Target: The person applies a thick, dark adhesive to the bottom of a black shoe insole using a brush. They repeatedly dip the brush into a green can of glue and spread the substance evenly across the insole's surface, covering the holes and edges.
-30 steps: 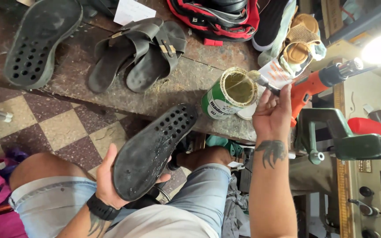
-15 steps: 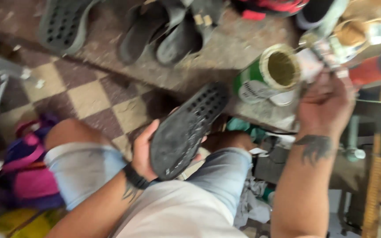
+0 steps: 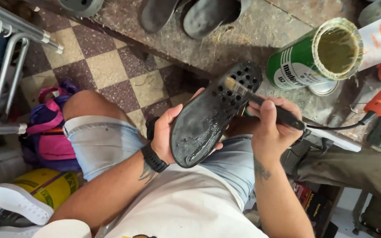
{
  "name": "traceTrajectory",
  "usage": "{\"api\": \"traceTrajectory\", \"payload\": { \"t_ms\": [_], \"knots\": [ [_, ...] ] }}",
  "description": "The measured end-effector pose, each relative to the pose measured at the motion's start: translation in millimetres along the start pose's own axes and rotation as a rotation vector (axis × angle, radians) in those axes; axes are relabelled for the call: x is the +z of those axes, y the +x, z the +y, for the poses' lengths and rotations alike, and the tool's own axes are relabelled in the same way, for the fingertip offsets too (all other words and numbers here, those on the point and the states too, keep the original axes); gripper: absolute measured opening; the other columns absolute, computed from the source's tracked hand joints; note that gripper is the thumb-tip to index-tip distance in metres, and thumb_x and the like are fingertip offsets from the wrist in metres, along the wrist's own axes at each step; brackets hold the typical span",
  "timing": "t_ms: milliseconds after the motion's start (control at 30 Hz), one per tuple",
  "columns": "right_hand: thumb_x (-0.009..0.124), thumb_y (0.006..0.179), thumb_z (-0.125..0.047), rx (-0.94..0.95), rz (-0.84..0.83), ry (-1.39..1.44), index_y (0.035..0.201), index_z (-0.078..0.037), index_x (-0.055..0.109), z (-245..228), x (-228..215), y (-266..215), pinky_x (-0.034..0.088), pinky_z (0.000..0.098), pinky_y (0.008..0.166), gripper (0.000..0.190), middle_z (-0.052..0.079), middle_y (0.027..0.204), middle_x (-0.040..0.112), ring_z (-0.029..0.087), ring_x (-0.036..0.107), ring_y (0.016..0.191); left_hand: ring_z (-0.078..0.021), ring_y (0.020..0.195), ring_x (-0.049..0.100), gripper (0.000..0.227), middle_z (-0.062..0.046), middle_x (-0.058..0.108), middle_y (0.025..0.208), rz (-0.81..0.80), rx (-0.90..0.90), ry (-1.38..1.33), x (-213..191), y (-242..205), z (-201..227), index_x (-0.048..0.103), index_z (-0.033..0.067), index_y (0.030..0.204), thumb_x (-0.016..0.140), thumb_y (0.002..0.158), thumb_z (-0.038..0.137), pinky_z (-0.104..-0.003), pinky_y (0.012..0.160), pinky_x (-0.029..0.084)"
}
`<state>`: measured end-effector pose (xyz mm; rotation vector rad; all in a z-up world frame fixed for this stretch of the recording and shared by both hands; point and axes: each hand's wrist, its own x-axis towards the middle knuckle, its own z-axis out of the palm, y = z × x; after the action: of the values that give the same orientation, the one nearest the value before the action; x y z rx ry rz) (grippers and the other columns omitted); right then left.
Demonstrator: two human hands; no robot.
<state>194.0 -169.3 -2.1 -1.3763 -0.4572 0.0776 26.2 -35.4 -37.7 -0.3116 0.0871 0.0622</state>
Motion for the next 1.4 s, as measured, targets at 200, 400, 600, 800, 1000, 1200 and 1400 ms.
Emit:
{"api": "traceTrajectory", "payload": {
  "t_ms": [200,400,600,800,1000,1200,1400],
  "knots": [
    [0.074,0.099,-0.001,-0.025,-0.181,-0.067,0.098,0.005,0.063,-7.7,13.0,-14.4,0.069,0.0424,0.064,0.012,0.032,0.092,0.074,0.034,0.080,0.076,-0.0567,0.140,0.051,0.068,-0.019,0.048,0.165,0.107,0.052,0.097,3.8,2.8,-3.4,0.038,0.0393,0.167,0.055,0.101,0.043,-0.081,0.103,0.046],
    [0.078,0.101,-0.005,-0.192,-0.243,-0.215,0.101,0.004,0.067,19.1,-14.4,17.0,0.068,0.0414,0.070,0.014,0.032,0.099,0.074,0.039,0.080,0.087,-0.0566,0.136,0.055,0.066,-0.022,0.052,0.161,0.160,0.063,0.064,7.2,1.6,-5.0,0.043,0.0375,0.165,0.057,0.100,0.041,-0.078,0.100,0.050],
    [0.079,0.101,-0.006,-0.121,-0.213,-0.144,0.102,0.005,0.062,1.7,-8.8,21.5,0.067,0.0419,0.068,0.020,0.029,0.099,0.073,0.036,0.080,0.088,-0.0553,0.143,0.047,0.074,-0.018,0.043,0.168,0.032,0.078,0.120,-4.4,1.6,-3.9,0.031,0.0359,0.171,0.053,0.101,0.041,-0.082,0.105,0.043],
    [0.072,0.108,-0.004,-0.149,-0.128,-0.157,0.112,0.006,0.059,20.0,-12.6,42.8,0.067,0.0373,0.067,0.017,0.030,0.101,0.073,0.033,0.079,0.083,-0.0575,0.142,0.047,0.074,-0.020,0.041,0.169,0.030,0.072,0.101,-0.3,1.7,-0.6,0.029,0.0337,0.171,0.054,0.102,0.041,-0.083,0.105,0.043],
    [0.085,0.095,-0.001,-0.060,-0.224,-0.163,0.103,0.008,0.063,-4.2,3.4,22.9,0.067,0.0427,0.065,0.025,0.031,0.094,0.073,0.035,0.079,0.080,-0.0553,0.144,0.046,0.075,-0.021,0.041,0.168,0.034,0.110,0.129,1.4,0.2,-5.3,0.029,0.0300,0.172,0.051,0.101,0.039,-0.083,0.106,0.042],
    [0.081,0.104,-0.006,-0.283,-0.108,-0.209,0.104,0.006,0.063,32.0,-18.4,50.5,0.065,0.0393,0.060,0.022,0.027,0.092,0.072,0.034,0.078,0.075,-0.0541,0.144,0.047,0.077,-0.018,0.040,0.170,0.010,0.067,0.159,-3.2,0.2,0.2,0.028,0.0336,0.171,0.053,0.100,0.044,-0.082,0.107,0.042],
    [0.080,0.101,-0.008,-0.138,-0.123,-0.152,0.104,0.007,0.066,14.5,3.1,40.3,0.067,0.0400,0.064,0.021,0.026,0.085,0.072,0.033,0.078,0.074,-0.0561,0.144,0.046,0.077,-0.019,0.037,0.171,0.018,0.088,0.156,-0.8,-1.6,-2.9,0.026,0.0317,0.172,0.053,0.101,0.042,-0.083,0.105,0.043]
  ]
}}
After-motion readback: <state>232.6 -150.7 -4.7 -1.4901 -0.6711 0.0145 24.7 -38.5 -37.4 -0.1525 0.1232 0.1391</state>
